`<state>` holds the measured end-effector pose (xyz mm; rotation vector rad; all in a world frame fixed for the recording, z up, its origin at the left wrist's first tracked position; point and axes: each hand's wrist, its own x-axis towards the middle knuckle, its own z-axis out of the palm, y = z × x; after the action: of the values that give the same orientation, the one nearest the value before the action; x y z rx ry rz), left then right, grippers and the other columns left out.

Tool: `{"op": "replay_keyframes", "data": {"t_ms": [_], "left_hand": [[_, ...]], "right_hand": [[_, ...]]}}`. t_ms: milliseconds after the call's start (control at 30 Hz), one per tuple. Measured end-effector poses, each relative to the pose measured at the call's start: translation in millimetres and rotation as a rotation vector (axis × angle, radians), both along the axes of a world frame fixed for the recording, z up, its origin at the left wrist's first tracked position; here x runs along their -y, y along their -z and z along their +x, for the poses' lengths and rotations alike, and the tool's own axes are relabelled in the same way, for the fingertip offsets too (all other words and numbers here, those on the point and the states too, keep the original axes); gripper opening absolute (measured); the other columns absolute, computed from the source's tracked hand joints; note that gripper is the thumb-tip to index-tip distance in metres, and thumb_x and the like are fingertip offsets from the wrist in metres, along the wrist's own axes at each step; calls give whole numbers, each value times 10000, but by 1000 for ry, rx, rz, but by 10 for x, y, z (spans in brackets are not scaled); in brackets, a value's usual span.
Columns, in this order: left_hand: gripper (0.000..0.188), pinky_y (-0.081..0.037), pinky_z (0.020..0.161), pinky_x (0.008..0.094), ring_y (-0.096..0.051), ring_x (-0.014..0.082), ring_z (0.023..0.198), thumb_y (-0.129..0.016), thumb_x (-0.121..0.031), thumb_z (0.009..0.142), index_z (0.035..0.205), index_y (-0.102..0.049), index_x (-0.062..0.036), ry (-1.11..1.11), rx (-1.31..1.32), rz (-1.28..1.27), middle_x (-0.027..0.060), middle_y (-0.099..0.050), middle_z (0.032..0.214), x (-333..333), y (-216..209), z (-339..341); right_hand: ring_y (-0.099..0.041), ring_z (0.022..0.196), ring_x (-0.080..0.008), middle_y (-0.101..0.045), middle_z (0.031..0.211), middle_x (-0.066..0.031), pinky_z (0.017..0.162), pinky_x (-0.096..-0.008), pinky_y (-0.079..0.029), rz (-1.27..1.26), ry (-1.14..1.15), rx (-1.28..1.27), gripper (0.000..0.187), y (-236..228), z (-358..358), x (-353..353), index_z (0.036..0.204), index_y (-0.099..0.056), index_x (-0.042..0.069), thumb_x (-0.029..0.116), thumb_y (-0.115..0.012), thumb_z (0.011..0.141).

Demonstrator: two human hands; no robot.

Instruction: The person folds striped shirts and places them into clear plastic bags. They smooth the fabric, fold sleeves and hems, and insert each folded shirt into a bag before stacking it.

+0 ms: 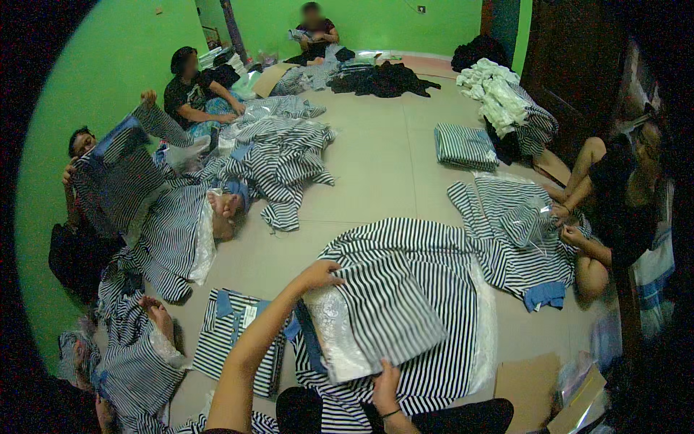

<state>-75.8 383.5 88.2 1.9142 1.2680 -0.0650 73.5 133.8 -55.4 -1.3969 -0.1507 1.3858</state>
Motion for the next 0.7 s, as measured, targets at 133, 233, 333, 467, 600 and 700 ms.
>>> {"op": "replay_keyframes", "data": {"t_ms": [133,233,333,467,600,700], "left_hand": [[469,-401,774,321,-523,279,884,-630,-286,629,961,-522,27,-183,70,224,172,-540,973,325,426,-153],[409,-417,689,359,-534,316,786,-614,-280,651,927,-533,10,-191,134,349,198,-549,874,711,539,126],[316,-418,663,378,-531,319,763,-580,-232,685,885,-530,6,-195,64,601,178,-553,820,1161,529,521],[155,-446,588,351,-537,272,688,-507,-103,691,827,-481,-33,-82,46,766,104,-518,773,1641,551,879],[182,-456,488,326,-531,225,673,-484,-84,675,850,-445,-57,-43,-138,776,73,-472,724,1987,730,1241],[201,-456,525,309,-528,236,684,-479,-79,682,876,-453,-30,-85,-172,764,101,-475,767,2106,853,1385]], "right_hand": [[-371,1092,-263,-385,1198,-107,895,-374,-328,262,161,-725,531,-234,496,-189,1178,-355,52,369,-466,767],[-400,1070,-263,-398,1189,-113,897,-373,-336,179,66,-736,523,-135,581,-290,1182,-357,71,386,-450,775],[-436,1033,-255,-443,1143,-116,876,-372,-359,139,67,-601,472,9,614,-277,1151,-384,46,290,-506,765],[-487,937,-222,-512,995,-92,838,-350,-395,261,-51,-532,313,87,673,-240,1049,-437,39,141,-509,762],[-499,861,-190,-512,955,-42,732,-343,-439,231,-60,-443,267,121,694,-224,1042,-425,111,143,-465,779],[-477,932,-183,-477,1051,-54,795,-330,-395,204,-107,-498,329,139,734,-194,1107,-376,100,219,-447,809]]}}
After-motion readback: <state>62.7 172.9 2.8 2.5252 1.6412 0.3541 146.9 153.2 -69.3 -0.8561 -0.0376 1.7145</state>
